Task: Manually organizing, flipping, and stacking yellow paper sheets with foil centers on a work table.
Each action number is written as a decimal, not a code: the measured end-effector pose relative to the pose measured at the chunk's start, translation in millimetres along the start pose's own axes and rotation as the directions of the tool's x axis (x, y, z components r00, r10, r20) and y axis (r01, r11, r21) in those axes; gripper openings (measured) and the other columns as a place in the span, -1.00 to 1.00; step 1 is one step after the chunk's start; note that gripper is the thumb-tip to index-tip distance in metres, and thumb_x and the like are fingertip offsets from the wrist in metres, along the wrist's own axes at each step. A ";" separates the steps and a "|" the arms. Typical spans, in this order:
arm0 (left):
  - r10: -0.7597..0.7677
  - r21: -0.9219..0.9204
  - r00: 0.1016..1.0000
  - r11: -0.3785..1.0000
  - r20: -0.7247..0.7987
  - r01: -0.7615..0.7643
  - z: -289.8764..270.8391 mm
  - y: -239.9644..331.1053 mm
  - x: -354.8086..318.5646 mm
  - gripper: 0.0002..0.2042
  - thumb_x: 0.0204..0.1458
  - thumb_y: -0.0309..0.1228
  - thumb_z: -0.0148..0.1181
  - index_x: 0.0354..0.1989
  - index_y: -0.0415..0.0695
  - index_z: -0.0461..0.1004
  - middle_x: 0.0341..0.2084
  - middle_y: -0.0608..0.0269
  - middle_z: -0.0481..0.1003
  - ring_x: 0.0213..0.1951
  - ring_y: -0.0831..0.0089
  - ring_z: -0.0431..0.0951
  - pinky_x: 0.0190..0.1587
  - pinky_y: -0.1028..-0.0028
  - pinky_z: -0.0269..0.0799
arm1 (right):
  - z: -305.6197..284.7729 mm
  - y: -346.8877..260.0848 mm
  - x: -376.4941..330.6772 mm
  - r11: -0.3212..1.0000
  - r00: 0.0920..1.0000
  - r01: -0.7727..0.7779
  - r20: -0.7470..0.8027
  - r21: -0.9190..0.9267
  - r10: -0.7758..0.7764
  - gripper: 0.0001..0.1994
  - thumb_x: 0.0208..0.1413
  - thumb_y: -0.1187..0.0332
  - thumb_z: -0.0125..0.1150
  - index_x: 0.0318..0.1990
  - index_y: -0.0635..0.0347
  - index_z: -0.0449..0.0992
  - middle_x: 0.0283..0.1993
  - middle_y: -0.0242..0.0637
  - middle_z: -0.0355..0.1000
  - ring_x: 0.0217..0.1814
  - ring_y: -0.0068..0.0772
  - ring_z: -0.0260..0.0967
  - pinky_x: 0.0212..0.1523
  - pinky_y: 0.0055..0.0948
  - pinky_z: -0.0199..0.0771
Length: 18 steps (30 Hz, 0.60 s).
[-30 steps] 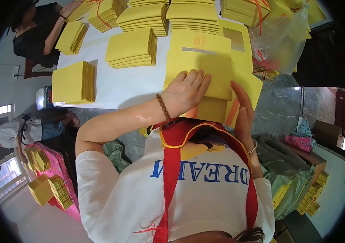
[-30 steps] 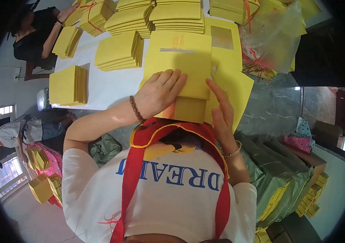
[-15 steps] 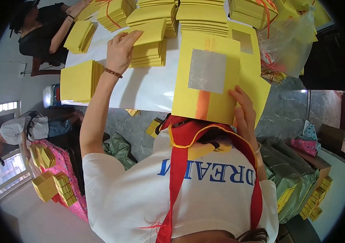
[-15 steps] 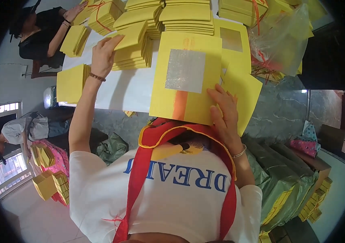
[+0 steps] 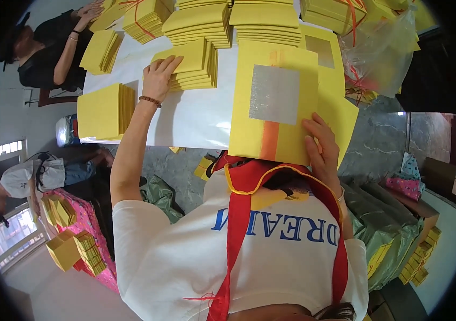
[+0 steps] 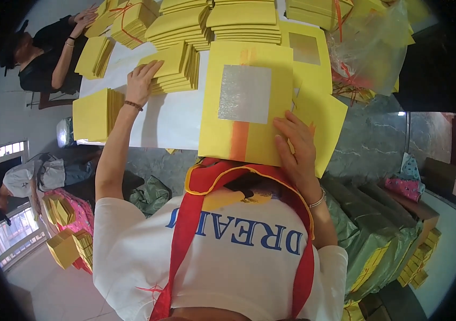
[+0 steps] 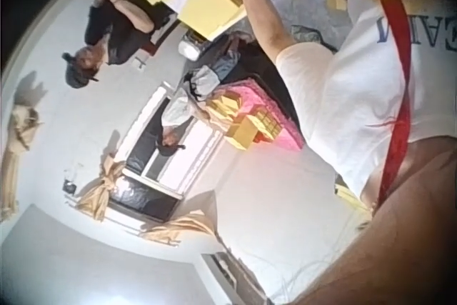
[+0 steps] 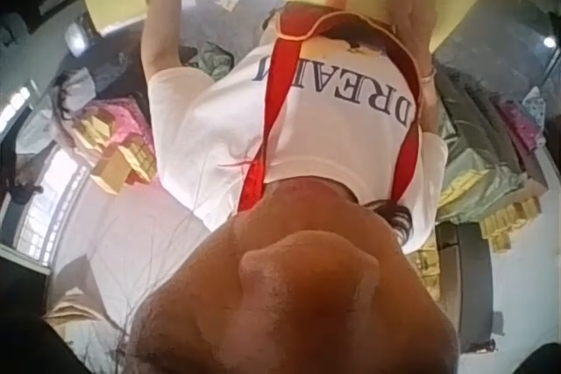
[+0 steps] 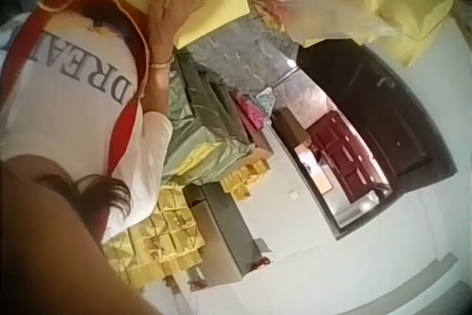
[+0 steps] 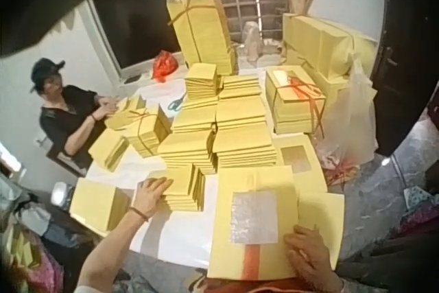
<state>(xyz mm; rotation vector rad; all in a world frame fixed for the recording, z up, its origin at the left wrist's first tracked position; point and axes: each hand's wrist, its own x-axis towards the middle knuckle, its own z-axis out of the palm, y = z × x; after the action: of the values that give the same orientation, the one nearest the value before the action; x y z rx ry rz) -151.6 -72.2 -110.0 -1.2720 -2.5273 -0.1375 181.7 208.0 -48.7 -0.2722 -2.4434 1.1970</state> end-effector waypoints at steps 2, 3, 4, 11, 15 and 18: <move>-0.015 0.031 1.000 0.999 0.001 0.015 6.2 4.0 -3.4 -0.49 -0.08 -0.55 -0.04 0.11 0.18 0.28 0.00 0.38 0.37 -0.03 0.29 0.33 -0.03 0.25 0.18 | 0.5 -0.7 0.5 1.000 1.000 -0.005 -0.008 0.010 0.005 -0.72 -0.02 0.52 0.09 -0.10 0.22 0.44 -0.05 -0.21 0.40 0.16 -0.13 0.22 0.12 -0.28 0.16; 0.010 0.008 0.999 1.000 -0.049 -0.010 7.0 1.7 -3.7 -0.47 -0.11 -0.58 -0.04 0.11 0.16 0.28 -0.01 0.36 0.37 -0.03 0.29 0.33 -0.03 0.23 0.17 | 1.6 -1.3 1.8 1.000 1.000 0.004 -0.012 0.027 -0.003 -0.72 -0.03 0.52 0.10 -0.10 0.22 0.45 -0.06 -0.21 0.41 0.15 -0.13 0.23 0.11 -0.28 0.16; 0.023 -0.012 0.999 1.000 -0.045 -0.023 6.1 3.9 -2.7 -0.47 -0.11 -0.58 -0.04 0.11 0.16 0.28 -0.01 0.36 0.37 -0.03 0.29 0.33 -0.03 0.23 0.17 | 1.3 -0.4 1.9 1.000 1.000 -0.015 -0.018 0.012 0.015 -0.72 -0.03 0.52 0.10 -0.10 0.22 0.45 -0.06 -0.21 0.41 0.15 -0.13 0.23 0.11 -0.28 0.16; -0.051 0.042 0.989 0.998 0.137 0.046 27.8 12.6 -16.2 -0.34 -0.16 -0.66 -0.04 0.20 0.14 0.11 0.15 0.23 0.14 0.13 0.20 0.15 0.11 0.16 0.04 | 3.4 0.4 4.0 0.997 0.997 0.062 -0.037 -0.049 -0.064 -0.73 -0.07 0.52 0.15 -0.13 0.20 0.45 -0.08 -0.24 0.41 0.14 -0.13 0.24 0.09 -0.29 0.20; -0.061 0.049 0.985 0.997 0.162 0.054 26.7 13.6 -17.2 -0.26 -0.23 -0.66 0.05 0.22 0.13 0.05 0.16 0.23 0.14 0.14 0.20 0.14 0.13 0.16 0.02 | 2.6 3.2 2.2 0.995 0.995 0.099 -0.025 -0.027 -0.099 -0.73 -0.06 0.50 0.16 -0.13 0.20 0.46 -0.06 -0.24 0.41 0.14 -0.16 0.25 0.08 -0.30 0.23; -0.045 0.062 0.972 0.998 0.230 0.032 14.8 11.8 -9.5 -0.24 -0.24 -0.65 0.07 0.24 0.13 0.03 0.17 0.25 0.13 0.15 0.21 0.13 0.14 0.15 0.01 | -7.4 11.9 -1.8 0.979 0.995 0.030 -0.097 0.200 -0.011 -0.76 0.00 0.47 0.13 -0.12 0.21 0.46 -0.05 -0.25 0.41 0.12 -0.24 0.27 0.07 -0.36 0.24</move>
<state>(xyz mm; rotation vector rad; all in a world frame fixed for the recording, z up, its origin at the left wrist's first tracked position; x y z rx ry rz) -140.3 -69.1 -127.6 -1.2834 -2.7301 0.0810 186.6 219.9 -54.5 -0.2386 -2.2182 1.3775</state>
